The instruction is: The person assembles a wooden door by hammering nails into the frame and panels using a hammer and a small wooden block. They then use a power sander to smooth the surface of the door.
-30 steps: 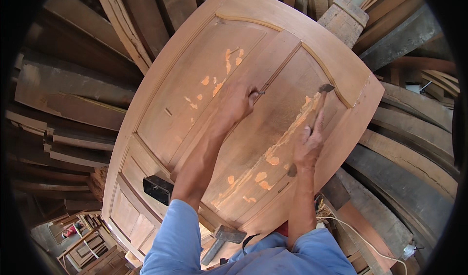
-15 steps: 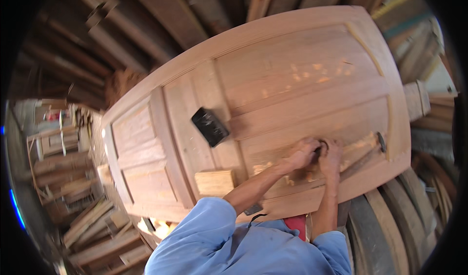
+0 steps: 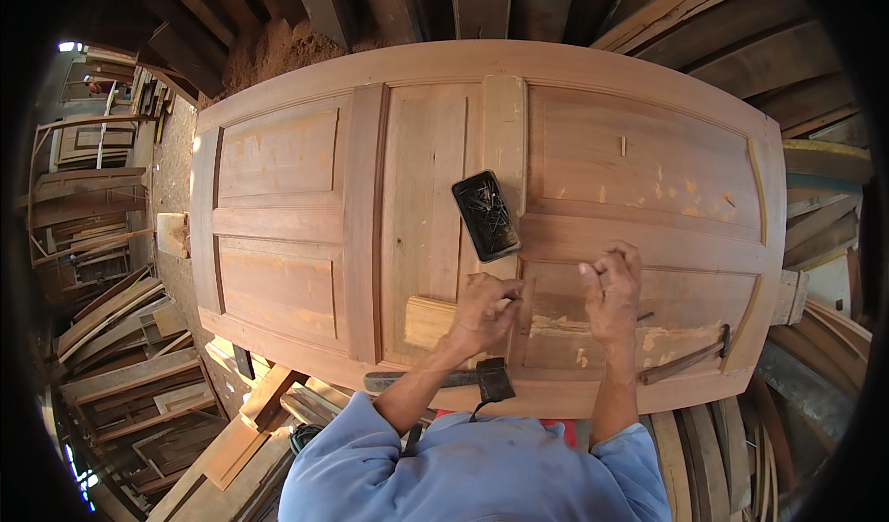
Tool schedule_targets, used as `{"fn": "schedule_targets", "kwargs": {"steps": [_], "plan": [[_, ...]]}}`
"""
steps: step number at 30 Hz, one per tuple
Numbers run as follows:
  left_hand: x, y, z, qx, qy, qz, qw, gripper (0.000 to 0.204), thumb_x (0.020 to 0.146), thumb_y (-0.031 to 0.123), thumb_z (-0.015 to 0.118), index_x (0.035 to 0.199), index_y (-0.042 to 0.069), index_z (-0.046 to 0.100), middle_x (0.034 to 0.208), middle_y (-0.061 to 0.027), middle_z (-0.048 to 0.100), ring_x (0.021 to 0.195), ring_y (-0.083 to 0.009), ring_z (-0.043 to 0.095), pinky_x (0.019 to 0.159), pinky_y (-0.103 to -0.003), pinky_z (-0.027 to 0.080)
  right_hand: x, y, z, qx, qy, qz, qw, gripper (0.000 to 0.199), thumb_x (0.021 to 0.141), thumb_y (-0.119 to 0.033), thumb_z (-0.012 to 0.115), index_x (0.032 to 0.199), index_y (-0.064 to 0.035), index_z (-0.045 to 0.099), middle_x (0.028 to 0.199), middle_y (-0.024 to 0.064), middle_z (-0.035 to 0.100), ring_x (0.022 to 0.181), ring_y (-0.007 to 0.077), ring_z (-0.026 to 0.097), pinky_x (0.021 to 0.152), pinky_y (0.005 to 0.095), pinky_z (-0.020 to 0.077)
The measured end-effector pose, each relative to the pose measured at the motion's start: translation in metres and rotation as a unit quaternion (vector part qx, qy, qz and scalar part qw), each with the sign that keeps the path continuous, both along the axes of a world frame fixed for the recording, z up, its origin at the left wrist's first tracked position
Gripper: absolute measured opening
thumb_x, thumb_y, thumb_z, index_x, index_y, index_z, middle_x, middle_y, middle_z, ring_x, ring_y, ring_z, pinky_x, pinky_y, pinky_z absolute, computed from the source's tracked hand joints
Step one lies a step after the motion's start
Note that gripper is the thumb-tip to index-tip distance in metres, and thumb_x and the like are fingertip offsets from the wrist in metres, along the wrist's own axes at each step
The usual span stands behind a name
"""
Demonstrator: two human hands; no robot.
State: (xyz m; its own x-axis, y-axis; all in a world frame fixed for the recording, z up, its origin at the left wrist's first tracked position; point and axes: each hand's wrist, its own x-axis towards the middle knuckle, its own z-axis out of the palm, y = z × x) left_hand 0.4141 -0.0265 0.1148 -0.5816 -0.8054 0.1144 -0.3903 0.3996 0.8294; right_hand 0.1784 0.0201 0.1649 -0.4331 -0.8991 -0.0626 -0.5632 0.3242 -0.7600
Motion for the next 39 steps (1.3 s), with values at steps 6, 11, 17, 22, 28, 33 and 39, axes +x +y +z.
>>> {"fn": "schedule_targets", "kwargs": {"steps": [6, 11, 17, 22, 28, 33, 39], "plan": [[0.083, -0.021, -0.03, 0.055, -0.116, 0.148, 0.981, 0.031, 0.09, 0.01, 0.075, 0.12, 0.007, 0.067, 0.095, -0.0078, 0.076, 0.088, -0.0293, 0.065, 0.086, -0.042, 0.046, 0.047, -0.059, -0.008, 0.029, 0.042, 0.157, 0.986, 0.024, 0.091, -0.013, 0.073, 0.114, -0.0057, 0.077, 0.132, 0.0163, 0.055, 0.117, 0.037, 0.055, 0.102, 0.0498, 0.046], [0.084, -0.02, -0.037, 0.032, -0.162, 0.137, 0.977, 0.028, 0.091, 0.011, 0.074, 0.118, 0.008, 0.067, 0.1, -0.0098, 0.074, 0.092, -0.0322, 0.065, 0.086, -0.044, 0.049, 0.071, -0.09, -0.018, 0.133, 0.143, 0.179, 0.964, 0.022, 0.09, -0.013, 0.072, 0.11, -0.0055, 0.077, 0.139, 0.0177, 0.054, 0.124, 0.0425, 0.053, 0.107, 0.0524, 0.0438], [0.088, -0.02, -0.045, 0.004, -0.172, 0.14, 0.975, 0.025, 0.089, 0.014, 0.076, 0.112, 0.008, 0.069, 0.101, -0.0102, 0.072, 0.094, -0.0347, 0.064, 0.085, -0.046, 0.049, 0.094, -0.121, -0.014, 0.252, 0.209, 0.21, 0.921, 0.025, 0.088, -0.011, 0.069, 0.11, -0.0056, 0.077, 0.143, 0.0216, 0.05, 0.13, 0.0459, 0.049, 0.109, 0.0556, 0.043], [0.087, -0.024, -0.042, 0.031, -0.156, 0.134, 0.978, 0.025, 0.09, 0.02, 0.075, 0.111, 0.009, 0.071, 0.102, -0.0097, 0.073, 0.095, -0.0351, 0.064, 0.084, -0.046, 0.048, 0.105, -0.129, -0.038, 0.308, 0.24, 0.213, 0.896, 0.021, 0.082, -0.008, 0.073, 0.101, -0.0034, 0.078, 0.135, 0.0205, 0.054, 0.13, 0.0407, 0.05, 0.108, 0.0508, 0.0444], [0.087, -0.024, -0.043, 0.027, -0.141, 0.136, 0.98, 0.022, 0.09, 0.018, 0.075, 0.109, 0.009, 0.071, 0.103, -0.0096, 0.074, 0.094, -0.0347, 0.064, 0.083, -0.045, 0.049, 0.099, -0.128, -0.053, 0.313, 0.224, 0.239, 0.891, 0.018, 0.082, -0.009, 0.071, 0.097, -0.001, 0.074, 0.131, 0.0231, 0.055, 0.13, 0.0442, 0.049, 0.107, 0.0536, 0.0441], [0.087, -0.029, -0.034, 0.036, -0.126, 0.133, 0.982, 0.021, 0.089, 0.017, 0.075, 0.107, 0.009, 0.071, 0.105, -0.0109, 0.073, 0.095, -0.0351, 0.063, 0.083, -0.045, 0.049, 0.082, -0.116, -0.042, 0.217, 0.137, 0.258, 0.931, 0.017, 0.085, -0.007, 0.07, 0.099, 0.0019, 0.071, 0.142, 0.0249, 0.051, 0.133, 0.0449, 0.049, 0.109, 0.056, 0.0424], [0.086, -0.027, -0.043, -0.03, -0.056, 0.175, 0.983, 0.023, 0.086, 0.011, 0.077, 0.108, 0.008, 0.072, 0.107, -0.0108, 0.071, 0.096, -0.0342, 0.062, 0.083, -0.045, 0.049, 0.057, -0.095, -0.031, 0.115, -0.117, 0.17, 0.972, 0.011, 0.089, -0.01, 0.069, 0.091, 0.0003, 0.065, 0.158, 0.0223, 0.042, 0.138, 0.04, 0.047, 0.113, 0.05, 0.0389]]}}
